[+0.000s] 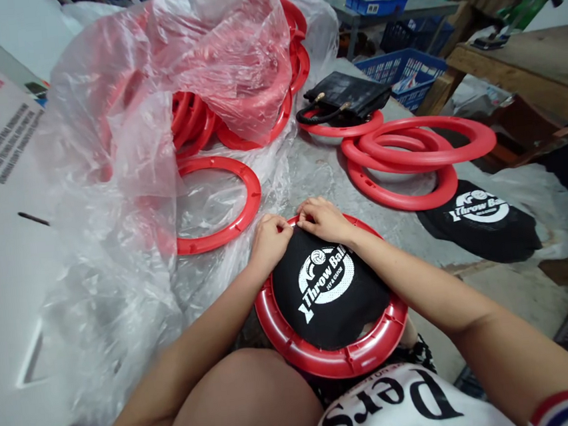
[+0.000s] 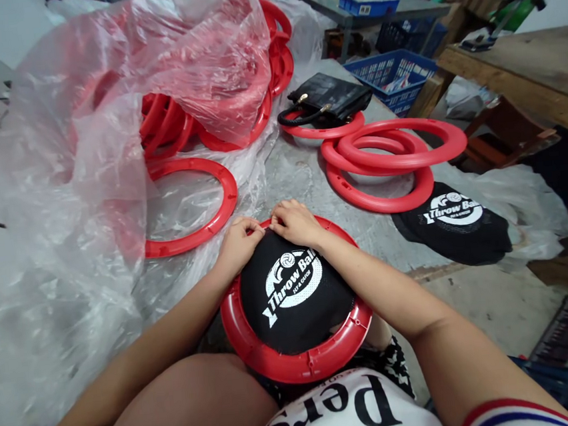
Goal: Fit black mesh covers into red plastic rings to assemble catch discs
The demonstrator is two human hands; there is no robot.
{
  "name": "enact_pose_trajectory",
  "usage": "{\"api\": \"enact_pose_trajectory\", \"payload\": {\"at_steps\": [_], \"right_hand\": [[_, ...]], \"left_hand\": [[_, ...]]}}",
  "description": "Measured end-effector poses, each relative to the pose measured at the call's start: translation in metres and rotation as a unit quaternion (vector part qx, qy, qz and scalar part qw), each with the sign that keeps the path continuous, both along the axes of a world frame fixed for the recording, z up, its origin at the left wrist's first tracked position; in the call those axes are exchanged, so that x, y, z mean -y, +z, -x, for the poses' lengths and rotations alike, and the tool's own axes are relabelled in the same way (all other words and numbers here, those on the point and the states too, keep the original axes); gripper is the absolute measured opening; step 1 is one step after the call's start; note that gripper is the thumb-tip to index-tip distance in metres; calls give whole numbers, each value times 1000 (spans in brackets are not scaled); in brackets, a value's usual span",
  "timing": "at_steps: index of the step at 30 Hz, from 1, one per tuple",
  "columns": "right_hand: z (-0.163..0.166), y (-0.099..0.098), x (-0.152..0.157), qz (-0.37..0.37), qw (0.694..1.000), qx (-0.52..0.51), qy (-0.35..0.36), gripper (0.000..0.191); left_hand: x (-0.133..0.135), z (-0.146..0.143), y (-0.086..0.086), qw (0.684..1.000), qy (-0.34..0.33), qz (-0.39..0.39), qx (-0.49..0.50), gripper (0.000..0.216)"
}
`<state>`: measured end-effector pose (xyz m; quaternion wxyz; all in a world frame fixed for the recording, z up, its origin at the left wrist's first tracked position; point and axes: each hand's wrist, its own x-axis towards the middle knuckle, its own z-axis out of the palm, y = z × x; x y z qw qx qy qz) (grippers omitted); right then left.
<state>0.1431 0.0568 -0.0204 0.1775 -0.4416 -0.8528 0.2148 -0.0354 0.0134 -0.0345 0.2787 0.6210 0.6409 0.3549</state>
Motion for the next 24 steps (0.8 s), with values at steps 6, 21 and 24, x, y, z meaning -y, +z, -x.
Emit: {"api": "enact_pose_trajectory", "payload": {"at_steps": [6,21,24], "right_hand": [[1,0,0,3,1000,0,-6,12],[-2,-10,-14,54,997,-49,10,11],[-2,-7,-17,61,997,-39,32,12]], "left_hand": [[-1,-1,1,999,0,17,-52,9],[-10,1,-1,997,-21,35,-71,10],[-8,5,-3,999,-27,18,-32,10]]}}
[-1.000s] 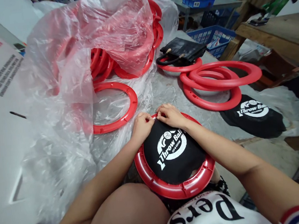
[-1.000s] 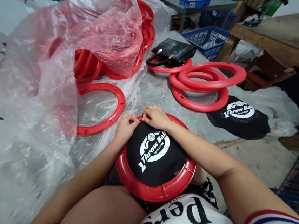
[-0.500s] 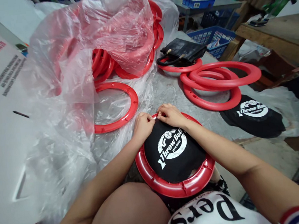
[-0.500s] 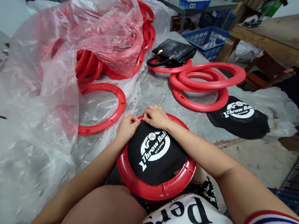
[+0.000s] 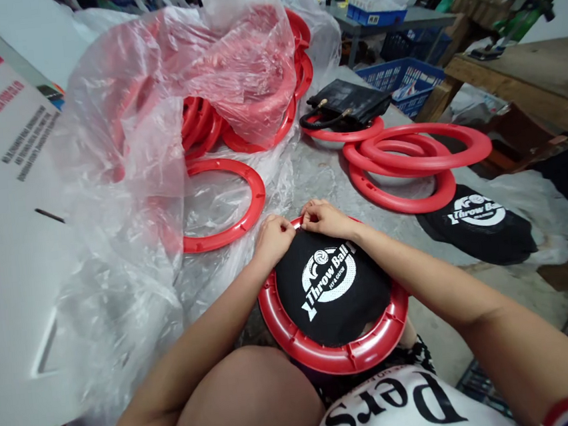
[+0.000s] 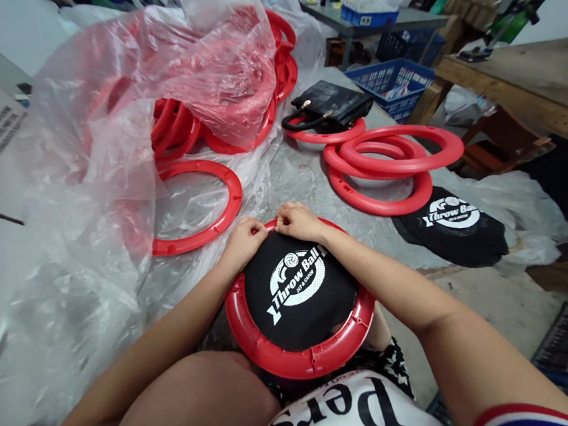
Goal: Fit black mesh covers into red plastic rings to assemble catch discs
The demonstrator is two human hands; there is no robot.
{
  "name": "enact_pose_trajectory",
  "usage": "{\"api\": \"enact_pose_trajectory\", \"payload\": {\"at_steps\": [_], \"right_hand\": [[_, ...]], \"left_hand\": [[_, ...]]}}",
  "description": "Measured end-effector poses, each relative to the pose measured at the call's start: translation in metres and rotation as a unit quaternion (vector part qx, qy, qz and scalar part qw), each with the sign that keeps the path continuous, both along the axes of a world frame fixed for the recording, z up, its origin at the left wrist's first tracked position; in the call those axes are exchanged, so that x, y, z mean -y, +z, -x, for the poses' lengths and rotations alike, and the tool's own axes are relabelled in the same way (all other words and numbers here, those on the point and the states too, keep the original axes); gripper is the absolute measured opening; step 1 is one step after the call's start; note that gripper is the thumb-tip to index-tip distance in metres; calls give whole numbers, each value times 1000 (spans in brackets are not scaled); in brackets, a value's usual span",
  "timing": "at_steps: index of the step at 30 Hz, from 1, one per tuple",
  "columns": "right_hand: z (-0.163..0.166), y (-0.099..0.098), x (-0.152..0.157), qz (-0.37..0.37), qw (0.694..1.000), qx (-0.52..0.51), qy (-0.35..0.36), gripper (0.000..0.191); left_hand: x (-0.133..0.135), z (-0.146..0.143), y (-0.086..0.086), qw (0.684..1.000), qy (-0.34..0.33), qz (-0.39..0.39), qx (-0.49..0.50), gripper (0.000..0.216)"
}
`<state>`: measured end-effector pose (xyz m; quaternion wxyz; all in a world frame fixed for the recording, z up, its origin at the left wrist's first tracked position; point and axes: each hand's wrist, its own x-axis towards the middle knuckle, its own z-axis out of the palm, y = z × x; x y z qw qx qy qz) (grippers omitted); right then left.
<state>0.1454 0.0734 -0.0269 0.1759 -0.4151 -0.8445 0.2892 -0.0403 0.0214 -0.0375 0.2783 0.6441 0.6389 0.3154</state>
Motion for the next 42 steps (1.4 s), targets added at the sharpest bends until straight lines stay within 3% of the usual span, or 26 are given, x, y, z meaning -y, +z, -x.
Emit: {"api": "enact_pose_trajectory", "payload": {"at_steps": [5,8,12,16,21,26,28,33,42], "right_hand": [[-1,10,-3,-2,998,59,6,10],[-9,15,4,-20,993,112,-31,10],[-32,21,26,-45,972,188,-135,17],[-51,34,44,-76,961,217,-152,22],[-53,47,31,-85,978,124,-142,18],[-43,28,16,96,992,24,-83,6],[-41,15,16,127,988,-22,-86,7],[-43,-6,20,130,980,-105,-107,7],[-48,-6,20,132,976,-131,-113,6]], "left_hand": [[12,12,7,997,-13,-25,68,19],[23,15,18,997,-29,-68,-6,22],[33,11,32,986,-75,-93,-113,23],[31,0,33,975,-114,-99,-164,25],[19,-24,26,970,-155,-89,-166,24],[8,-42,17,977,-142,-62,-147,18],[4,-43,12,984,-124,-58,-117,14],[-2,-42,3,993,-100,-47,-44,11],[-2,-41,6,993,-107,-47,-33,12]]}}
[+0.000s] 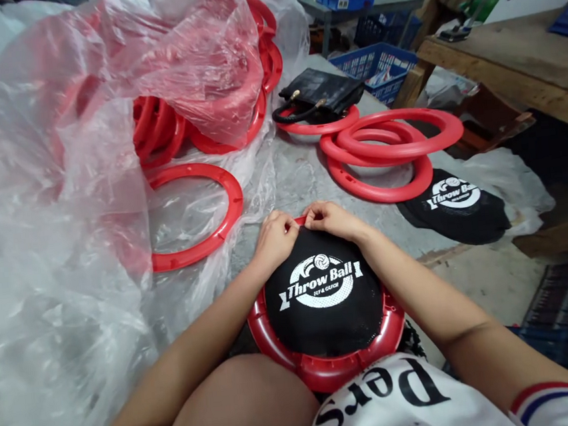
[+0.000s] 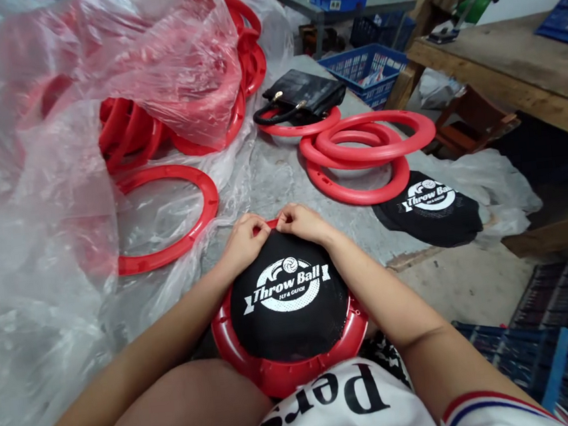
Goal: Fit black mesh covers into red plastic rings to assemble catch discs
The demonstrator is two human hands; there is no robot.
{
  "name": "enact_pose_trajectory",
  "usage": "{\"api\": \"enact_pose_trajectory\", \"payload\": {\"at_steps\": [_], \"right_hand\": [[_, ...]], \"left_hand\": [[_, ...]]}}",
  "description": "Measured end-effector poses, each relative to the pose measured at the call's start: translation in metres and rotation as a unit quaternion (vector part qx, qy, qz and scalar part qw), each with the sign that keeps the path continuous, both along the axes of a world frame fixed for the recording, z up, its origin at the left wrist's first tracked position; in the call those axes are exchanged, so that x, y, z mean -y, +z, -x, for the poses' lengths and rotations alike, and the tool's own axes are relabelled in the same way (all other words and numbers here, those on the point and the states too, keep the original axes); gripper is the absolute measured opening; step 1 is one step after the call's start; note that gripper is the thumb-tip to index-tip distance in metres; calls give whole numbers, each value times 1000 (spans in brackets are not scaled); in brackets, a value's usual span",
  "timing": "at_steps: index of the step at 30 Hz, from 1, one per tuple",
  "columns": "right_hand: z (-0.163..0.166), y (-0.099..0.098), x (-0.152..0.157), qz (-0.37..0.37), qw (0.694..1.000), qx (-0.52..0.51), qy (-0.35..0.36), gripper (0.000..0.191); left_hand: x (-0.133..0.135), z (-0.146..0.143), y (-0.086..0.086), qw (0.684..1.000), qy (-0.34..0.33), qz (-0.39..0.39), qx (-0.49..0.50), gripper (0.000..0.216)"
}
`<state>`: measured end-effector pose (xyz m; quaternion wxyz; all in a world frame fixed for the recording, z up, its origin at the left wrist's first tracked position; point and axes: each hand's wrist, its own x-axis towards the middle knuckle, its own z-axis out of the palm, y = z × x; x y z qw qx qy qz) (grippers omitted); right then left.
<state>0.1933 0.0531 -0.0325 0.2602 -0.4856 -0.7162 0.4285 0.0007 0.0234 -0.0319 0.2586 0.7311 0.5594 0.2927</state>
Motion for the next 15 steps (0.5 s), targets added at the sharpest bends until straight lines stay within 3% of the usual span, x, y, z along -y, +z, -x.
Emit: {"api": "enact_pose_trajectory", "payload": {"at_steps": [15], "right_hand": [[2,-3,1,-24,998,48,-21,6]], "left_hand": [[-1,-2,1,1000,12,12,-19,13]]}}
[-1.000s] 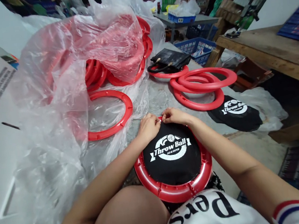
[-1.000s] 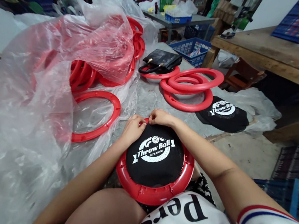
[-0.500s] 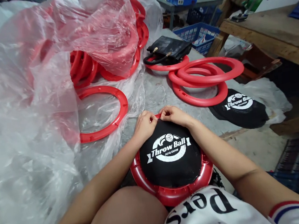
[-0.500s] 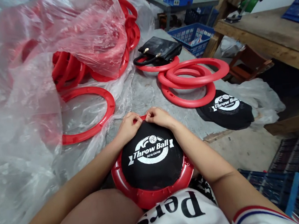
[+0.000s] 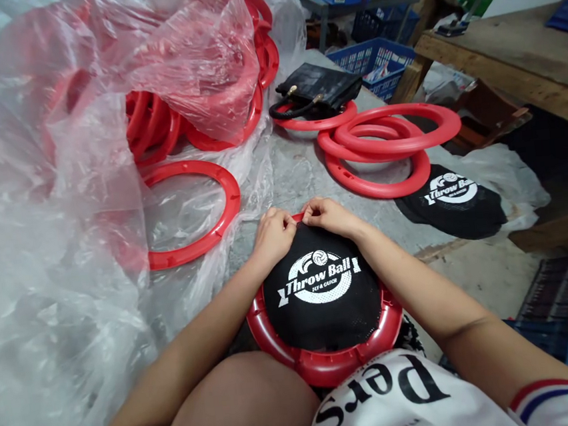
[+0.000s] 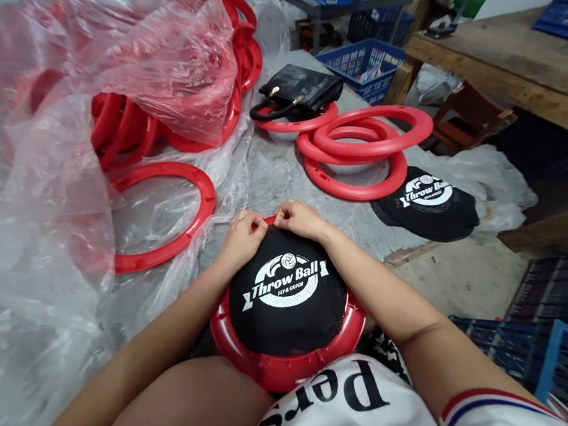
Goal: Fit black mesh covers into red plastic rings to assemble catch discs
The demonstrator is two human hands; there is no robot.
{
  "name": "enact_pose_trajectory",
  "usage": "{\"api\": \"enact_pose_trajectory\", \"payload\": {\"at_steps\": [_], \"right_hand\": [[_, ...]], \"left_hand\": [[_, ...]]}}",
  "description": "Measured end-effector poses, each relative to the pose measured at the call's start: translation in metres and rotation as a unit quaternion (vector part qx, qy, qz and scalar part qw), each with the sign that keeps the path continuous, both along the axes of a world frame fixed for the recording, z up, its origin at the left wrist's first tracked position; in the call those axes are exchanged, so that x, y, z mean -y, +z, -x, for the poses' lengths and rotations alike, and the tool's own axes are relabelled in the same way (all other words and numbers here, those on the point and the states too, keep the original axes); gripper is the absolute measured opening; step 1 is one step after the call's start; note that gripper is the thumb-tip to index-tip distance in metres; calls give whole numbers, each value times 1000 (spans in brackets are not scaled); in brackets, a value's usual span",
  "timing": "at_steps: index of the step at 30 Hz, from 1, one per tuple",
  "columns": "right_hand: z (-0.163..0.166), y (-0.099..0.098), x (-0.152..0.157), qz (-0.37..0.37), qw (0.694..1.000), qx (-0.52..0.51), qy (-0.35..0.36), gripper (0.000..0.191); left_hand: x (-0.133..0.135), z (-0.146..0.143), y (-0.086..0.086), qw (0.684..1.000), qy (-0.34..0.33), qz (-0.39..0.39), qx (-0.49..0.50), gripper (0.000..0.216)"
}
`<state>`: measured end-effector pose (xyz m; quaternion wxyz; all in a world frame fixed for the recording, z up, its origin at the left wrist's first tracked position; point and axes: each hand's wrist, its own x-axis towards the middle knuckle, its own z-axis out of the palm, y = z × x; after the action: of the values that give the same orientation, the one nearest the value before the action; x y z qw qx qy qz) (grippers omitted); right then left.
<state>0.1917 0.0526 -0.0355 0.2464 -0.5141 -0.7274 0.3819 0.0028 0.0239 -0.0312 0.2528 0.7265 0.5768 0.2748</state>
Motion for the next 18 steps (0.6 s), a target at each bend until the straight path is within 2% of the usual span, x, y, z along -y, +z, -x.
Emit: {"api": "enact_pose_trajectory", "payload": {"at_steps": [18], "right_hand": [[4,3,1,6,999,18,-27,9]], "left_hand": [[0,-3,6,996,0,21,-84,16]]}}
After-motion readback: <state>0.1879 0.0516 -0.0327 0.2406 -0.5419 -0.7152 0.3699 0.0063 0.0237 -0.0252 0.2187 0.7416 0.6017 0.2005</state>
